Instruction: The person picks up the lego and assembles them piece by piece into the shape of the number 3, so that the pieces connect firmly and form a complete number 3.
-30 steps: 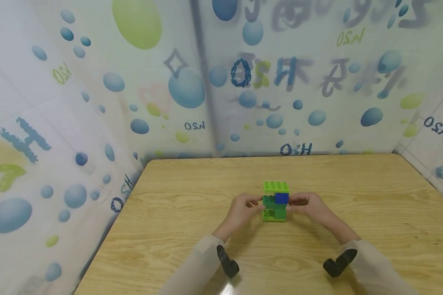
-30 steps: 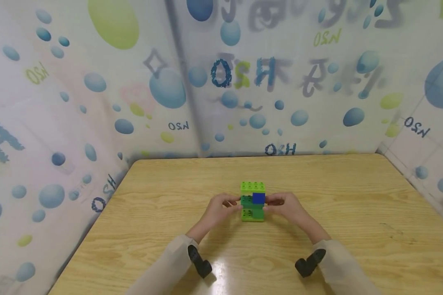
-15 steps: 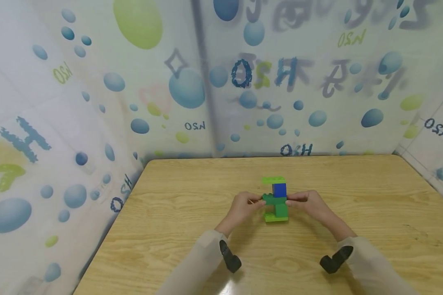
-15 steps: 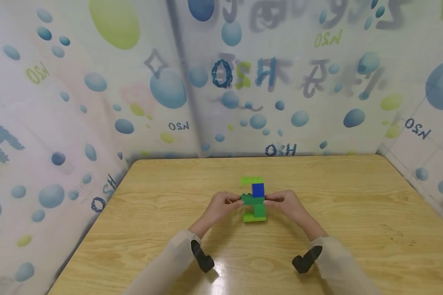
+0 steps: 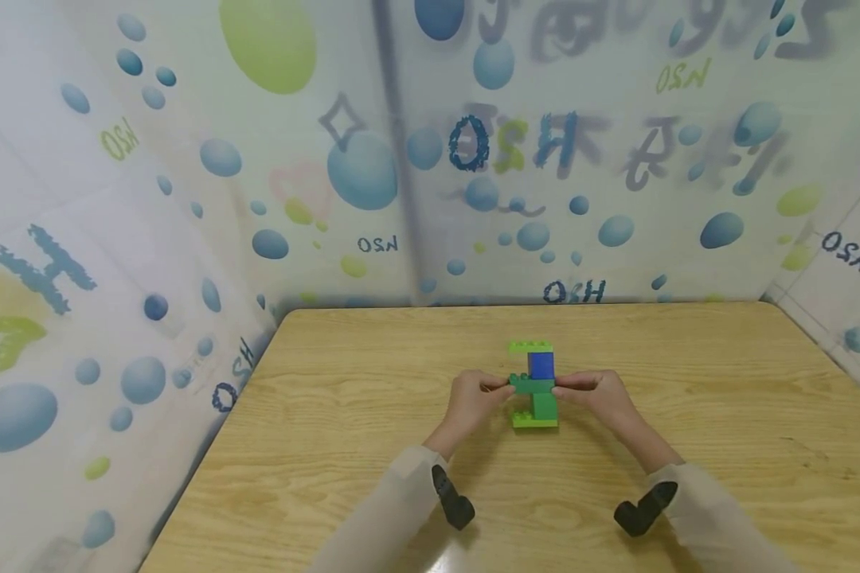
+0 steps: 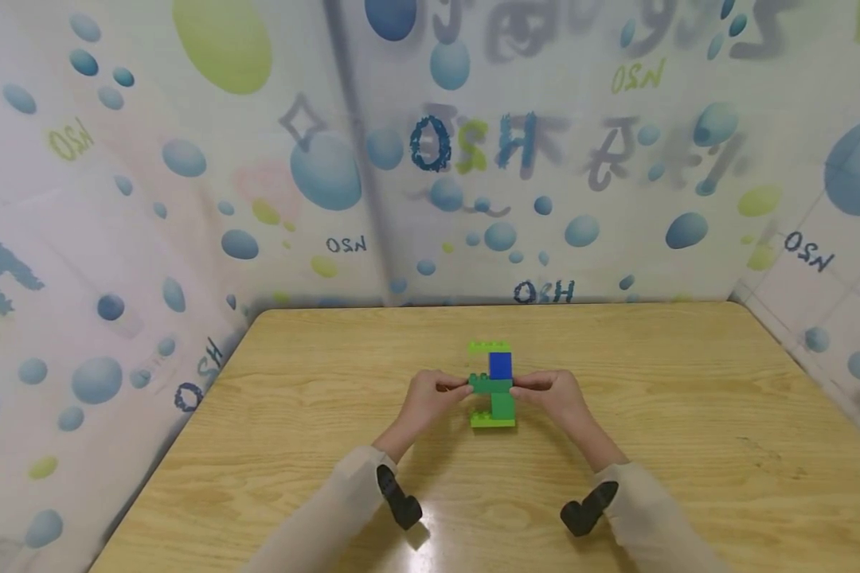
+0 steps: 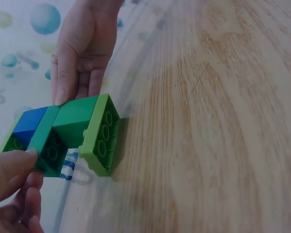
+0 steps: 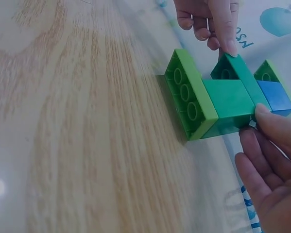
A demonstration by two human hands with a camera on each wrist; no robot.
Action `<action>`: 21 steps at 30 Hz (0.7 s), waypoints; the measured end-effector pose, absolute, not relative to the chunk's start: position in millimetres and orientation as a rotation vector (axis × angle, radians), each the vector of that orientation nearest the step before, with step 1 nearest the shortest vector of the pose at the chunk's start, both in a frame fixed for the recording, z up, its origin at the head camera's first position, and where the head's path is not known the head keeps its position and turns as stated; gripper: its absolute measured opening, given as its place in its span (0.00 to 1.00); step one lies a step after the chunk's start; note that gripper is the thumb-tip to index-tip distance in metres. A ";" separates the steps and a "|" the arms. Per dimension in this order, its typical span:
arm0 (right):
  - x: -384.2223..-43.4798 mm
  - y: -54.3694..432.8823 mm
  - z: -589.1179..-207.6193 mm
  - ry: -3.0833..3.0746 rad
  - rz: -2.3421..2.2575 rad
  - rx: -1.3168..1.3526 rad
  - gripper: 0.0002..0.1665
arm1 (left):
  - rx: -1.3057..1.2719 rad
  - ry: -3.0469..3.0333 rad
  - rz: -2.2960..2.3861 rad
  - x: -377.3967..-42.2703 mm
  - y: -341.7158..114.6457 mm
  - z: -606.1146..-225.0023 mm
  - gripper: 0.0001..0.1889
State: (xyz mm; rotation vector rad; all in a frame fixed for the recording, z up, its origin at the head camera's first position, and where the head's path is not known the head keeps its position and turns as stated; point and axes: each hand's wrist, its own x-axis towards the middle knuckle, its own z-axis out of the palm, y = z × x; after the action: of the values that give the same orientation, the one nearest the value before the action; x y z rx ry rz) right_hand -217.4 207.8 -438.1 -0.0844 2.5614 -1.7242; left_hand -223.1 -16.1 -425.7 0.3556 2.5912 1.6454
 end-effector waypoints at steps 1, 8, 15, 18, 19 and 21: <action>-217.3 207.2 -438.2 2.560 -1.736 -0.074 0.25 | 0.344 2.585 1.662 -223.2 -16.0 -426.0 0.09; -218.5 203.3 -439.8 2.565 -1.788 -0.012 0.24 | 0.295 2.565 1.739 -225.8 -14.0 -428.7 0.08; -220.7 200.7 -443.0 2.598 -1.788 -0.016 0.21 | 0.271 2.577 1.758 -230.0 -12.0 -436.1 0.07; -221.4 199.9 -443.7 2.594 -1.798 -0.006 0.21 | 0.267 2.569 1.770 -232.0 -11.6 -439.2 0.07; -221.7 199.6 -443.9 2.592 -1.800 0.001 0.21 | 0.263 2.568 1.773 -232.8 -11.5 -440.0 0.07; -222.3 199.3 -444.3 2.594 -1.795 0.016 0.21 | 0.254 2.572 1.764 -233.8 -11.3 -441.2 0.06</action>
State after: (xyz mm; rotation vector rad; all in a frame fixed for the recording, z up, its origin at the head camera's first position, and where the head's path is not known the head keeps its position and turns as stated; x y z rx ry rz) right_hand -222.3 199.3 -444.3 0.0158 2.5943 -1.7952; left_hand -233.8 -11.3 -441.2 0.2538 2.5717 1.7643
